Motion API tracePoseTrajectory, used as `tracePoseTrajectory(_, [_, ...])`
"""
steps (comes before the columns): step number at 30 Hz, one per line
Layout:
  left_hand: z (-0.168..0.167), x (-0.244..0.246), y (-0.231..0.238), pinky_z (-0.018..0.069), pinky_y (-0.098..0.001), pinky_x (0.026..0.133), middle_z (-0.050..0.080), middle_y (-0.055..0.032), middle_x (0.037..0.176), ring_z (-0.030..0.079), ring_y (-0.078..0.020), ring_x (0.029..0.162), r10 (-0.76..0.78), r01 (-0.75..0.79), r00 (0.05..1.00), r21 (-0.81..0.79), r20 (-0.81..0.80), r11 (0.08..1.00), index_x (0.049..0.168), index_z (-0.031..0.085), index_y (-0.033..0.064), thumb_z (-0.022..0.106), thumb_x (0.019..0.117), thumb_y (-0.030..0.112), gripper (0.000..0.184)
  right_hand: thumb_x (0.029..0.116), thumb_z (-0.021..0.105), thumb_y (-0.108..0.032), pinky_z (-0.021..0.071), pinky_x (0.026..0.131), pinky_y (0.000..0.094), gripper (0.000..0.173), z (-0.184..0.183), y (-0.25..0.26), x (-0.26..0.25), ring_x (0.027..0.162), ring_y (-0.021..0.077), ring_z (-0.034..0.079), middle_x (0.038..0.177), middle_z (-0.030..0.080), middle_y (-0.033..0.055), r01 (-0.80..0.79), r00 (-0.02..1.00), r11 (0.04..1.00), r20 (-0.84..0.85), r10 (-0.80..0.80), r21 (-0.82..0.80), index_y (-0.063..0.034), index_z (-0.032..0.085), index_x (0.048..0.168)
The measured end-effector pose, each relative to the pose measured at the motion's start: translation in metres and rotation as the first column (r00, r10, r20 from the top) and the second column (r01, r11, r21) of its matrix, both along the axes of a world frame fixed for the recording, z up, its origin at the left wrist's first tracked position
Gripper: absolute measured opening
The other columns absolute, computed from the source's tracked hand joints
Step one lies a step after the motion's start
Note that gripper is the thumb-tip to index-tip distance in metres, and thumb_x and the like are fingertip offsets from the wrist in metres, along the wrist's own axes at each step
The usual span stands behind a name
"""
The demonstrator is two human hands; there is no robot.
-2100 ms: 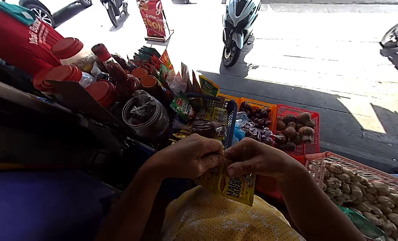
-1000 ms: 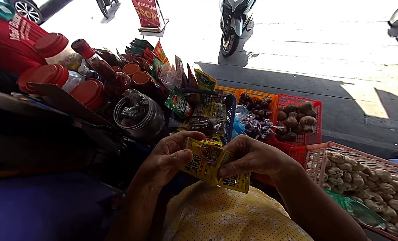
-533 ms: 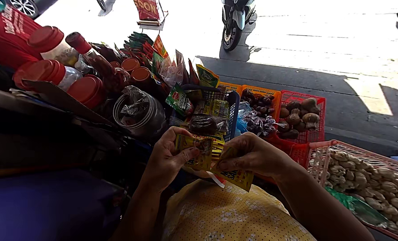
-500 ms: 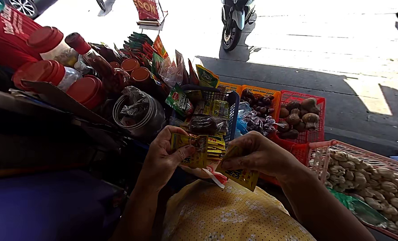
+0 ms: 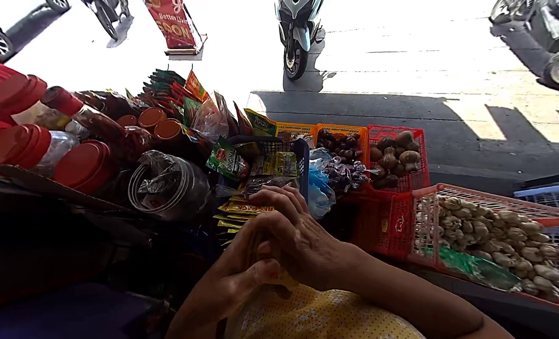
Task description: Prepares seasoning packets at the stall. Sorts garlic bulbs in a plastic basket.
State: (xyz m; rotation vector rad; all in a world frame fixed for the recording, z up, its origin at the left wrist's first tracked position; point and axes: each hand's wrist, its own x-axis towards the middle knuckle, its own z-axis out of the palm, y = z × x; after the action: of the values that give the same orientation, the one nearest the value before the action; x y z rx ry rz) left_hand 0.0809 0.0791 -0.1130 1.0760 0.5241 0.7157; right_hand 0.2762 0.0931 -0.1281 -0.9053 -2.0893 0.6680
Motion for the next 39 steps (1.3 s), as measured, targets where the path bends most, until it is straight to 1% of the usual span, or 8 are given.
tracePoseTrajectory(4, [0.001, 0.002, 0.002, 0.0636, -0.0393, 0.087, 0.065, -0.0058, 0.123, 0.07, -0.0187, 0.106, 0.187, -0.185, 0.977, 0.03, -0.099, 0.982, 0.14, 0.044, 0.0106, 0.053, 0.1036, 0.006, 0.038, 0.1098, 0.04, -0.047, 0.0482, 0.109, 0.0394, 0.044, -0.013, 0.001, 0.009, 0.132, 0.0174, 0.051, 0.136, 0.054, 0.0086, 0.094, 0.919, 0.99, -0.374, -0.127, -0.105, -0.0121, 0.055, 0.132])
tracePoseTrajectory(11, [0.008, 0.019, 0.026, 0.0601, -0.0308, 0.085, 0.063, -0.0081, 0.121, 0.068, -0.0129, 0.102, 0.454, -0.397, 0.782, 0.221, -0.427, 0.891, 0.146, 0.038, 0.0084, 0.043, 0.1034, 0.014, 0.043, 0.1019, 0.062, -0.032, 0.0547, 0.089, 0.0376, 0.039, -0.013, -0.01, 0.004, 0.106, 0.0274, 0.066, 0.12, 0.068, 0.0138, 0.169, 0.955, 0.933, 0.183, -0.235, 0.318, -0.0068, 0.065, 0.131])
tracePoseTrajectory(17, [0.029, 0.037, 0.069, 0.0535, -0.0398, 0.105, 0.053, -0.0099, 0.148, 0.062, -0.0188, 0.125, 0.209, -0.112, 0.846, 0.221, -0.49, 0.969, 0.16, 0.026, 0.012, 0.014, 0.1047, 0.065, 0.078, 0.0972, 0.066, -0.012, 0.0599, 0.088, 0.0356, 0.025, -0.032, 0.029, 0.031, 0.104, 0.0238, 0.071, 0.113, 0.073, 0.0147, 0.346, 0.934, 0.892, -0.016, -0.357, 0.291, -0.0012, 0.069, 0.12])
tracePoseTrajectory(19, [0.039, 0.045, 0.099, 0.0571, -0.0373, 0.101, 0.051, -0.011, 0.15, 0.066, -0.0177, 0.121, 0.181, -0.004, 0.815, 0.307, -0.551, 0.952, 0.159, 0.03, 0.0115, 0.014, 0.1084, 0.056, 0.069, 0.0943, 0.072, -0.012, 0.0618, 0.084, 0.031, 0.026, -0.029, 0.042, 0.049, 0.095, 0.0158, 0.073, 0.106, 0.074, 0.0124, 0.423, 0.901, 0.893, -0.173, -0.397, 0.153, 0.002, 0.069, 0.116])
tracePoseTrajectory(22, [0.028, 0.055, 0.148, 0.0587, -0.0356, 0.084, 0.071, -0.0073, 0.107, 0.071, -0.0149, 0.093, 0.295, 0.215, 0.634, 0.529, -0.715, 0.821, 0.13, 0.058, 0.009, 0.045, 0.1101, 0.024, 0.029, 0.0938, 0.071, -0.006, 0.0636, 0.087, 0.03, 0.031, -0.023, 0.053, 0.081, 0.1, 0.0122, 0.073, 0.112, 0.072, 0.0072, 0.416, 0.788, 0.869, -0.371, -0.491, -0.267, -0.0017, 0.062, 0.123])
tracePoseTrajectory(26, [-0.018, 0.078, 0.181, 0.0545, -0.052, 0.088, 0.068, -0.0113, 0.108, 0.067, -0.028, 0.101, 0.302, 0.661, 0.379, 0.484, -0.875, 0.573, 0.113, 0.069, 0.0077, 0.065, 0.0999, 0.025, 0.022, 0.096, 0.065, -0.003, 0.0629, 0.085, 0.035, 0.029, -0.027, 0.057, 0.102, 0.101, 0.0149, 0.071, 0.115, 0.07, 0.0028, 0.265, 0.481, 0.704, -0.542, -0.689, -0.659, -0.0114, 0.064, 0.123])
tracePoseTrajectory(33, [-0.034, 0.123, 0.179, 0.0544, -0.057, 0.08, 0.068, -0.0169, 0.109, 0.068, -0.0366, 0.103, 0.364, 0.856, 0.072, 0.245, -0.929, 0.456, 0.116, 0.068, 0.0056, 0.075, 0.0891, 0.034, 0.04, 0.0971, 0.063, -0.004, 0.0608, 0.087, 0.0337, 0.024, -0.051, 0.046, 0.108, 0.099, 0.0152, 0.07, 0.112, 0.071, 0.0057, 0.249, 0.404, 0.653, -0.536, -0.741, -0.716, -0.0078, 0.067, 0.121])
tracePoseTrajectory(39, [-0.038, 0.127, 0.198, 0.0509, -0.0577, 0.095, 0.065, -0.0193, 0.122, 0.063, -0.0372, 0.117, 0.261, 0.905, -0.014, 0.099, -0.965, 0.414, 0.132, 0.06, 0.0031, 0.072, 0.0904, 0.041, 0.058, 0.0971, 0.065, -0.003, 0.0615, 0.085, 0.0321, 0.025, -0.067, 0.043, 0.105, 0.096, 0.0149, 0.072, 0.109, 0.072, 0.0066, 0.237, 0.372, 0.624, -0.524, -0.766, -0.745, -0.0059, 0.066, 0.122])
